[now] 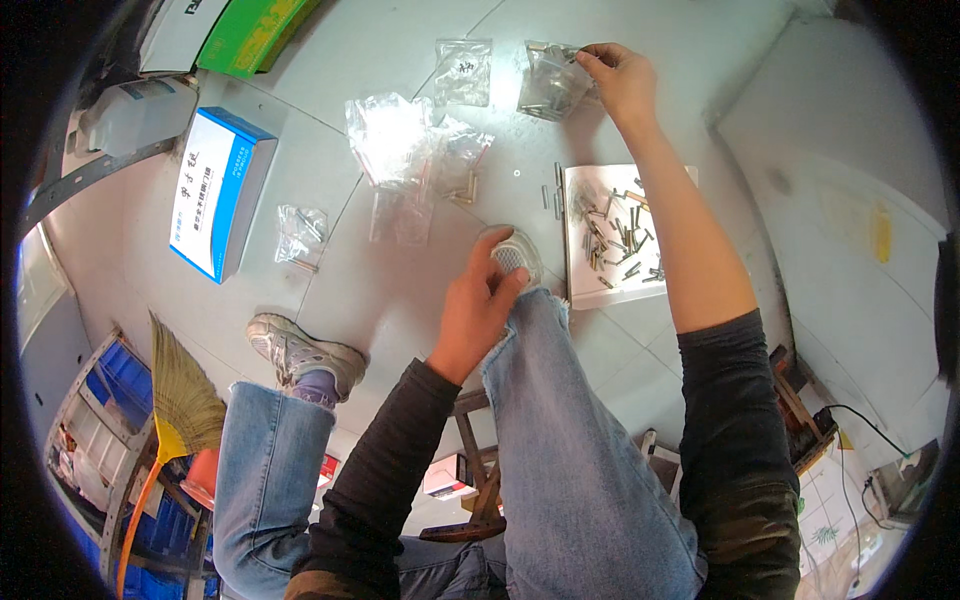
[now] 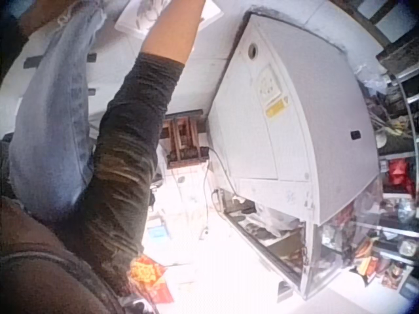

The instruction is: The person sits at a table and repeatedly picks up small metal pins and cylinders, inserting them into lock cylinder bodies. They handle each component one at a time, occasionally placing assembled pieces into a plastic bag. The person later walks to a glass display counter and places items into a compartmentalized tray.

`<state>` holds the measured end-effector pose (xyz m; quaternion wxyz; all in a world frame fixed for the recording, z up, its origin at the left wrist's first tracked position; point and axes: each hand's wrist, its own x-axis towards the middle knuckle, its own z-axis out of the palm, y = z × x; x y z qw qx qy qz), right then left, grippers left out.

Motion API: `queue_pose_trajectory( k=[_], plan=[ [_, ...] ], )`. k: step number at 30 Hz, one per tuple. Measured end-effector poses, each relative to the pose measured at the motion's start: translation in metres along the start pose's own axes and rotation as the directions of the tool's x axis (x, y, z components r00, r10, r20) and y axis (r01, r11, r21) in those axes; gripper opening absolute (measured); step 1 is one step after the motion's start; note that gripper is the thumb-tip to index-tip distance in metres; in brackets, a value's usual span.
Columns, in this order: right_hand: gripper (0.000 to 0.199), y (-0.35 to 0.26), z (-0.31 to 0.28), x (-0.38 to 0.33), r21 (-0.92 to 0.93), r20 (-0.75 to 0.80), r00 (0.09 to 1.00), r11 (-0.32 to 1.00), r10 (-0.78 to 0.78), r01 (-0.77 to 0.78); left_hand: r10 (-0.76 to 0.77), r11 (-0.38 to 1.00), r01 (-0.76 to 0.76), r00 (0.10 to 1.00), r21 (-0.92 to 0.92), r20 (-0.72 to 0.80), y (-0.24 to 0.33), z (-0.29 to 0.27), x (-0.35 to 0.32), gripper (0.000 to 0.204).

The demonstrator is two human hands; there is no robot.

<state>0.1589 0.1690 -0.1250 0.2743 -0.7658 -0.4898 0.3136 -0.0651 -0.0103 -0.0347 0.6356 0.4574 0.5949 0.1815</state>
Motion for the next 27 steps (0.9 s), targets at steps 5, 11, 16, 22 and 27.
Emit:
queue_pose_trajectory(
  k=[5, 11, 16, 22, 27],
  plan=[
    [0.025, 0.007, 0.002, -0.002, -0.2, 0.081, 0.995, 0.977, -0.065, 0.08, 0.002, 1.0, -0.002, 1.0, 0.009, -0.006, -0.003, -0.002, 0.0, 0.041],
    [0.029, -0.001, -0.001, -0.013, -0.409, 0.262, 0.96, 0.89, -0.097, 0.202, 0.015, 1.0, -0.014, 1.0, 0.025, -0.014, -0.003, -0.005, -0.002, 0.04],
    [0.028, -0.007, -0.008, -0.026, -0.479, 0.238, 0.91, 0.774, -0.339, 0.414, 0.012, 1.0, -0.012, 0.999, 0.02, -0.04, -0.002, -0.007, -0.003, 0.039],
    [0.021, -0.022, -0.008, -0.031, -0.651, 0.259, 0.856, 0.573, -0.448, 0.497, 0.009, 1.0, -0.009, 1.0, 0.012, 0.003, -0.001, -0.01, -0.006, 0.039],
    [0.019, -0.021, -0.04, -0.03, -0.445, 0.071, 0.924, 0.818, -0.375, 0.366, 0.014, 0.999, -0.013, 0.999, 0.03, -0.029, 0.003, -0.01, -0.009, 0.036]
  ],
)
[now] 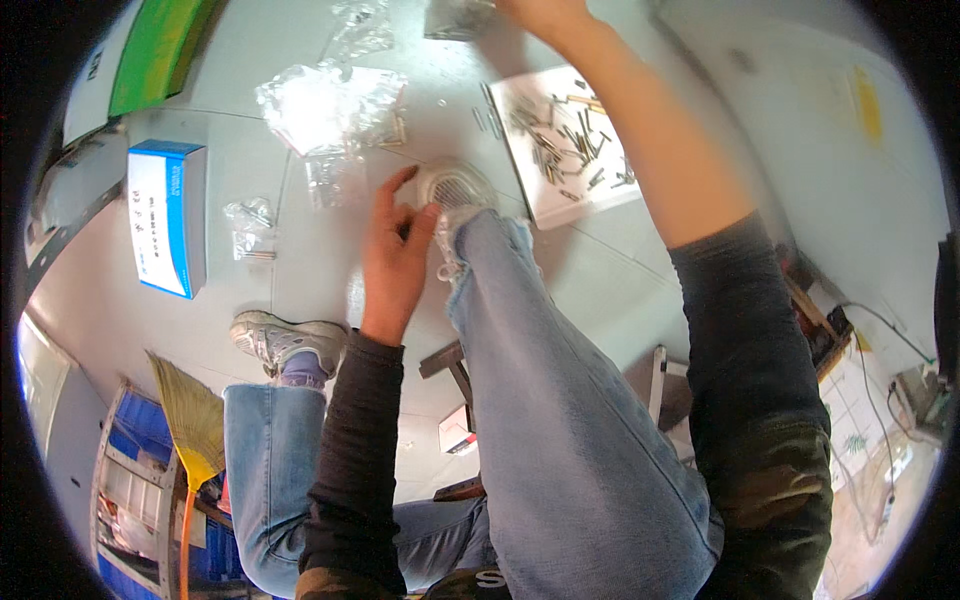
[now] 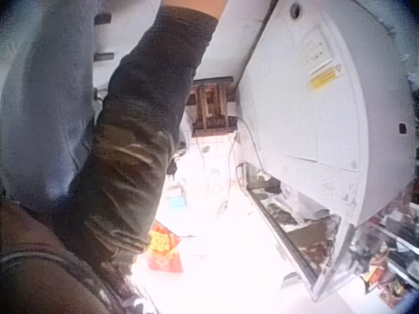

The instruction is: The person sits at a table and repeatedly picks up small metal pins and cylinders, inserting them into lock cylinder bodies. They handle each component one at a time, occasionally placing assembled pieces into a plastic bag. The person later walks to a glass display counter and places items into a compartmentalized tray.

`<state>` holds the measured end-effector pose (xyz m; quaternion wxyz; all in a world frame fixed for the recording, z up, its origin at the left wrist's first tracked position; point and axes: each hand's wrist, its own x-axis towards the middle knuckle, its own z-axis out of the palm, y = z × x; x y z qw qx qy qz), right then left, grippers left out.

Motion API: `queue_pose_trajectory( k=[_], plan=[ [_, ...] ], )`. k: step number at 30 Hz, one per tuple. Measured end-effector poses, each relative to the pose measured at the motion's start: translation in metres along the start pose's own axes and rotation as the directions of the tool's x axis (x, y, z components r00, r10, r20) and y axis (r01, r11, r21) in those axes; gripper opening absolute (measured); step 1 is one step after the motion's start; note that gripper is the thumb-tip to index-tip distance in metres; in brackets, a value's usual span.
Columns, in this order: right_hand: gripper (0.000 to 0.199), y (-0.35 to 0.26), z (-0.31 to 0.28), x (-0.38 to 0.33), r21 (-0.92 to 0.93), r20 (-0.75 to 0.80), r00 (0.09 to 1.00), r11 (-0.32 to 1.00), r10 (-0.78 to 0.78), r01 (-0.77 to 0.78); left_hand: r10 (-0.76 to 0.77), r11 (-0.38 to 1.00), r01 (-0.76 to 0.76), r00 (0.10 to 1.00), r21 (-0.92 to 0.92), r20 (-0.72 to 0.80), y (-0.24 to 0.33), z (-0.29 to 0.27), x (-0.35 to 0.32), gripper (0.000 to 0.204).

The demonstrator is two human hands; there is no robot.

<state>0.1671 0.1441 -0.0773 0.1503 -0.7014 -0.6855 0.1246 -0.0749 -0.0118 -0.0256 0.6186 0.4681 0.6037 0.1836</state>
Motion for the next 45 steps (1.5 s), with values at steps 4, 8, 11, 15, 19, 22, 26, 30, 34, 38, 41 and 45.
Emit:
queue_pose_trajectory(
  k=[4, 8, 11, 15, 19, 22, 26, 30, 34, 38, 41, 45],
  plan=[
    [0.015, 0.049, -0.022, -0.029, 0.239, -0.159, 0.954, 0.947, 0.255, -0.213, -0.037, 0.999, 0.036, 0.999, 0.032, 0.014, -0.003, -0.006, 0.0, 0.03],
    [0.028, 0.109, -0.042, -0.149, 0.301, -0.002, 0.814, 0.776, 0.581, -0.554, -0.104, 0.991, 0.106, 0.994, -0.081, 0.032, -0.012, -0.005, 0.0, 0.025],
    [0.022, 0.113, -0.027, -0.23, 0.281, 0.072, 0.63, 0.59, 0.773, -0.757, -0.195, 0.931, 0.218, 0.975, -0.293, 0.105, -0.014, 0.002, -0.004, 0.025],
    [0.024, 0.092, 0.005, -0.262, 0.299, 0.017, 0.616, 0.584, 0.787, -0.755, -0.186, 0.919, 0.23, 0.969, -0.319, 0.164, -0.008, 0.017, -0.008, 0.024],
    [0.024, 0.09, 0.025, -0.236, 0.143, 0.009, 0.655, 0.647, 0.756, -0.749, -0.072, 0.958, 0.116, 0.983, -0.262, 0.171, -0.01, 0.052, -0.018, 0.02],
    [0.027, 0.088, 0.035, -0.224, 0.105, 0.03, 0.648, 0.643, 0.761, -0.759, -0.111, 0.967, 0.167, 0.955, -0.19, 0.276, -0.018, 0.075, -0.032, 0.019],
    [0.034, 0.088, 0.035, -0.225, 0.133, 0.061, 0.632, 0.621, 0.773, -0.773, -0.178, 0.92, 0.275, 0.928, -0.28, 0.328, -0.026, 0.073, -0.029, 0.017],
    [0.041, 0.088, 0.03, -0.223, 0.166, -0.008, 0.627, 0.619, 0.779, -0.768, -0.174, 0.943, 0.256, 0.923, -0.211, 0.344, -0.025, 0.072, -0.027, 0.017],
    [0.035, 0.079, 0.027, -0.228, 0.074, 0.107, 0.658, 0.654, 0.746, -0.753, -0.172, 0.932, 0.262, 0.929, -0.252, 0.329, -0.025, 0.074, -0.028, 0.017],
    [0.026, 0.07, 0.034, -0.234, 0.079, 0.081, 0.646, 0.641, 0.759, -0.764, -0.128, 0.948, 0.212, 0.937, -0.239, 0.325, -0.027, 0.073, -0.028, 0.017],
    [0.022, 0.074, 0.037, -0.231, -0.007, 0.063, 0.734, 0.735, 0.677, -0.678, -0.136, 0.95, 0.222, 0.927, -0.22, 0.349, -0.029, 0.072, -0.028, 0.016],
    [0.017, 0.086, 0.029, -0.227, -0.176, 0.1, 0.877, 0.876, 0.469, -0.449, -0.19, 0.917, 0.289, 0.922, -0.274, 0.336, -0.031, 0.073, -0.03, 0.017]
  ],
)
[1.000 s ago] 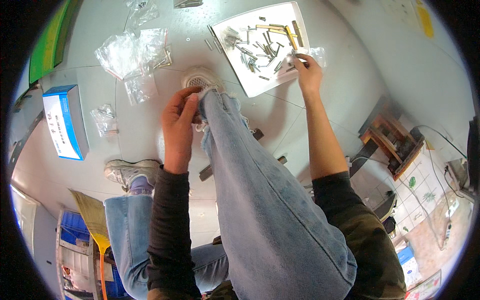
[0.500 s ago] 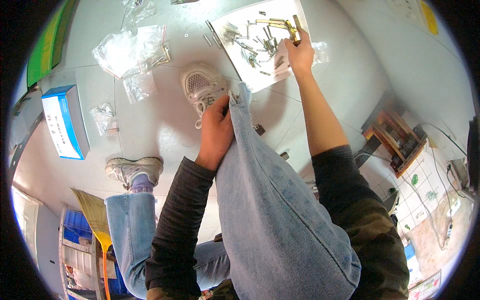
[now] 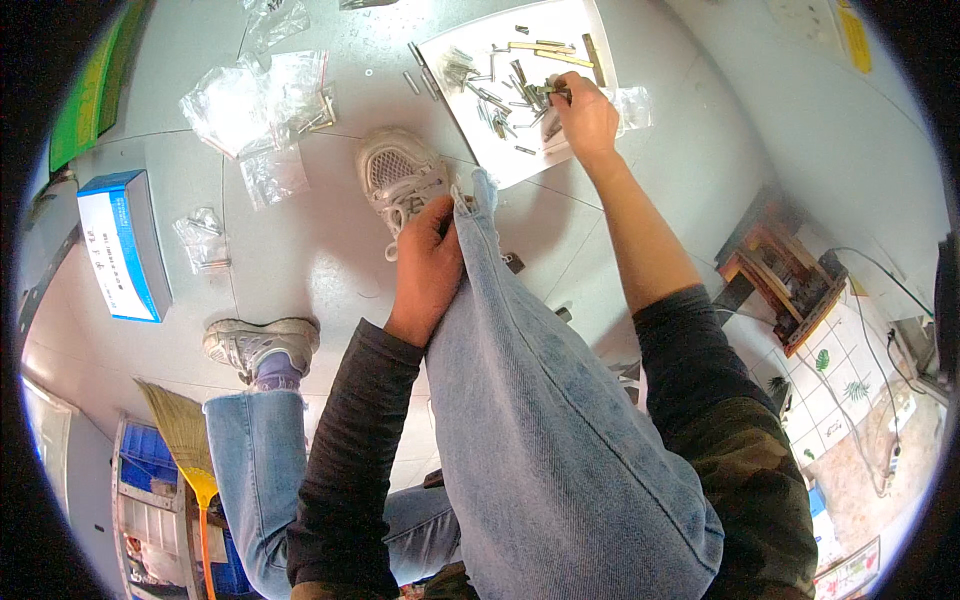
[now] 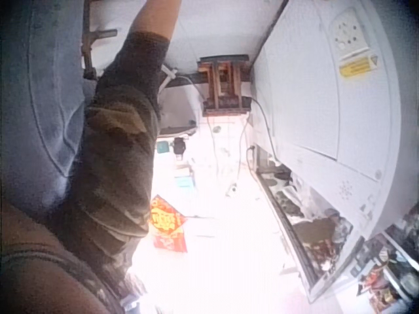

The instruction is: The person sits at a table and repeatedly picks up small metal pins and cylinders, inserting them into lock cylinder bodies. They handle each component one at a time, occasionally placing assembled pieces into a plastic bag. The person later walks to a glass display counter and places items into a compartmentalized tray.

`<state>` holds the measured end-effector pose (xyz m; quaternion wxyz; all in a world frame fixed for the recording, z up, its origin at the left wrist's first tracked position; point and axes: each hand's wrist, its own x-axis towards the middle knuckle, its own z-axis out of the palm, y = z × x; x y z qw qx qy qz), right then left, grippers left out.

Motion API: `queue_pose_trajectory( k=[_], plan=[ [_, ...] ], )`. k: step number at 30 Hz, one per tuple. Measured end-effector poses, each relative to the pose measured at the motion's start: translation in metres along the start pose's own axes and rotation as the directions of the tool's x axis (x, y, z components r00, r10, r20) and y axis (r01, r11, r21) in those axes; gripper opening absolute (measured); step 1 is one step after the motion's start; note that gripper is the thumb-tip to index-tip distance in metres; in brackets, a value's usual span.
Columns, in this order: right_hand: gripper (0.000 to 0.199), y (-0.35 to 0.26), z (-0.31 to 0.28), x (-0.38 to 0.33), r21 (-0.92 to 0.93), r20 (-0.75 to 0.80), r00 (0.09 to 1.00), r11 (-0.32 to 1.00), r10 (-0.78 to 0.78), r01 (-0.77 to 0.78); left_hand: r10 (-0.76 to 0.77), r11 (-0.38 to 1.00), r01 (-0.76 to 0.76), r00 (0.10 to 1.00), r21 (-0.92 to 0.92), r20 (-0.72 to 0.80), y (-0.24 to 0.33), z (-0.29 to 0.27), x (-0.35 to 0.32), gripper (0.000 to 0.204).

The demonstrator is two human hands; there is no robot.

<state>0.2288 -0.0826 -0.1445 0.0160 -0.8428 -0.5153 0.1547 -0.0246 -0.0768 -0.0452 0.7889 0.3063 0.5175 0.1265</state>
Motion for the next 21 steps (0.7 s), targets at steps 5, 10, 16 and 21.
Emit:
queue_pose_trajectory(
  k=[5, 10, 16, 21],
  plan=[
    [0.018, 0.004, -0.011, 0.026, -0.033, -0.148, 0.98, 0.991, -0.13, 0.126, 0.055, 0.998, -0.056, 0.998, 0.035, 0.008, -0.002, 0.0, 0.001, 0.018],
    [0.017, -0.002, -0.005, 0.042, -0.092, -0.09, 0.976, 0.977, -0.2, 0.192, 0.017, 0.998, -0.018, 1.0, 0.055, 0.014, -0.002, -0.003, 0.001, 0.018],
    [0.016, 0.003, -0.007, 0.071, -0.037, -0.058, 0.986, 0.987, -0.158, 0.156, 0.022, 0.999, -0.023, 1.0, 0.046, 0.016, -0.004, -0.004, 0.001, 0.018],
    [0.021, 0.011, -0.022, 0.102, -0.063, 0.326, 0.911, 0.955, -0.254, 0.289, 0.018, 1.0, -0.018, 1.0, 0.005, 0.022, -0.006, -0.006, 0.004, 0.018]
  ],
)
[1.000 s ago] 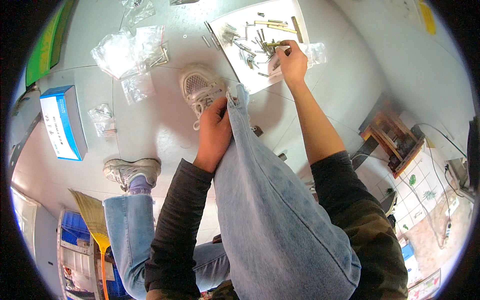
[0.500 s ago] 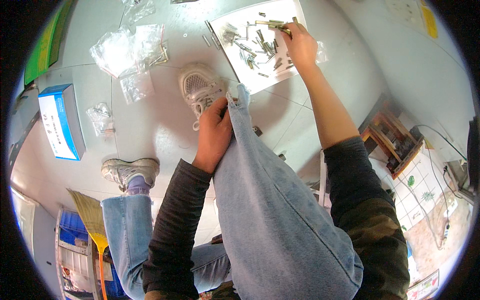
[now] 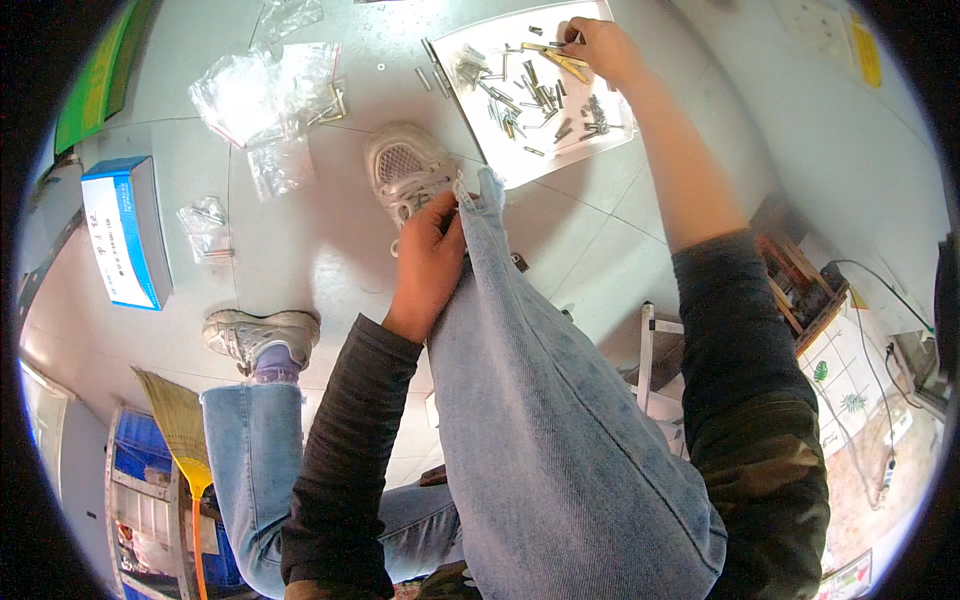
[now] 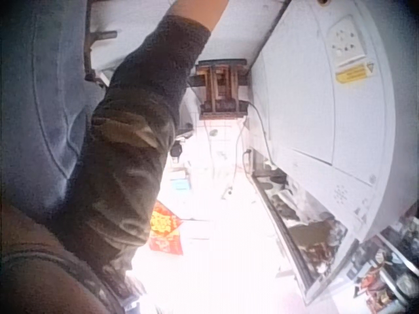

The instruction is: The person sits at a table and repeatedly picks up small metal pins and cylinders, inserting them into lock cylinder bodies. They handle each component one at a time, occasionally placing assembled pieces into a plastic bag. The person later walks to a glass display counter and places items into a compartmentalized tray.

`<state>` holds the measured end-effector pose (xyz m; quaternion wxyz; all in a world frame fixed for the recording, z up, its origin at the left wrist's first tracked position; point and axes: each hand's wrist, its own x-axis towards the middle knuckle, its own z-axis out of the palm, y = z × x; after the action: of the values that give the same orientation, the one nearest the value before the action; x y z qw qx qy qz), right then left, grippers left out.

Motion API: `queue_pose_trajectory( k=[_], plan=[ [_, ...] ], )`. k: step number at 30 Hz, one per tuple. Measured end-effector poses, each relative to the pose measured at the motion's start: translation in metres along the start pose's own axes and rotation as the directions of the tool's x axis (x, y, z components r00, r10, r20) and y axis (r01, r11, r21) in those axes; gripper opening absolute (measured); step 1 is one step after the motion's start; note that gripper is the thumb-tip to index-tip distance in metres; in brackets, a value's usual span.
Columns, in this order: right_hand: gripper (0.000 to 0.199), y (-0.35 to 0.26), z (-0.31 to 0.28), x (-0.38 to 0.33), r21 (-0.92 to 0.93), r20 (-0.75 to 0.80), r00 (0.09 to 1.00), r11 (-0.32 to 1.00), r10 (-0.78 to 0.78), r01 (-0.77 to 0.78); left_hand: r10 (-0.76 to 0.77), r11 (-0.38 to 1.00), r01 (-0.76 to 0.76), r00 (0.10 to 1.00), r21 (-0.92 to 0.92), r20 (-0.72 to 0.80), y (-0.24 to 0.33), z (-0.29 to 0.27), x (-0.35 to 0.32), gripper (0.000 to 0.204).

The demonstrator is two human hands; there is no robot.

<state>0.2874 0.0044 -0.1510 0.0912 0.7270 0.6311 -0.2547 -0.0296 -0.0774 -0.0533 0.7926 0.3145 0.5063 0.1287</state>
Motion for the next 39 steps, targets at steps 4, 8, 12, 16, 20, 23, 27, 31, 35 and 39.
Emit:
queue_pose_trajectory(
  k=[4, 8, 12, 16, 20, 23, 27, 31, 35, 39],
  plan=[
    [0.019, 0.001, -0.004, -0.002, 0.07, 0.12, 0.993, 0.998, -0.007, -0.002, -0.028, 0.999, 0.029, 0.999, 0.019, -0.035, 0.004, -0.003, -0.001, 0.018],
    [0.019, 0.002, 0.001, -0.007, 0.15, 0.152, 0.988, 0.987, 0.031, -0.054, 0.077, 0.989, -0.067, 0.995, 0.135, -0.068, 0.011, -0.005, 0.0, 0.018],
    [0.019, 0.004, 0.004, -0.007, 0.149, 0.101, 0.995, 0.988, 0.025, -0.04, 0.096, 0.991, -0.087, 0.992, 0.098, -0.084, 0.016, -0.007, 0.0, 0.019],
    [0.023, -0.023, -0.011, -0.014, 0.285, -0.032, 0.999, 0.958, 0.022, -0.012, 0.138, 0.985, -0.117, 0.977, 0.13, -0.163, 0.03, -0.012, 0.008, 0.02],
    [0.022, -0.09, -0.033, -0.069, 0.972, 0.06, 0.995, 0.221, 0.074, -0.075, 0.232, 0.966, -0.198, 0.949, 0.167, -0.215, 0.06, -0.014, 0.014, 0.02],
    [0.014, -0.13, -0.055, -0.105, 0.734, 0.292, 0.951, -0.613, -0.102, -0.291, 0.299, 0.954, -0.29, 0.928, 0.077, -0.221, 0.086, 0.0, 0.025, 0.022],
    [0.02, -0.155, -0.069, -0.121, 0.231, 0.325, 0.902, -0.901, -0.285, -0.368, 0.393, 0.919, -0.394, 0.915, 0.01, -0.092, 0.106, 0.012, 0.025, 0.023],
    [0.019, -0.159, -0.075, -0.126, 0.118, 0.344, 0.873, -0.906, -0.346, -0.406, 0.467, 0.882, -0.466, 0.884, 0.073, 0.005, 0.107, 0.016, 0.026, 0.025],
    [0.018, -0.163, -0.08, -0.128, 0.11, 0.415, 0.852, -0.913, -0.318, -0.394, 0.481, 0.855, -0.478, 0.876, 0.202, 0.036, 0.105, 0.011, 0.028, 0.025],
    [0.01, -0.173, -0.081, -0.132, 0.759, 0.351, 0.935, -0.599, 0.043, -0.257, 0.34, 0.94, -0.336, 0.937, 0.065, -0.074, 0.104, 0.011, 0.022, 0.021]
  ],
)
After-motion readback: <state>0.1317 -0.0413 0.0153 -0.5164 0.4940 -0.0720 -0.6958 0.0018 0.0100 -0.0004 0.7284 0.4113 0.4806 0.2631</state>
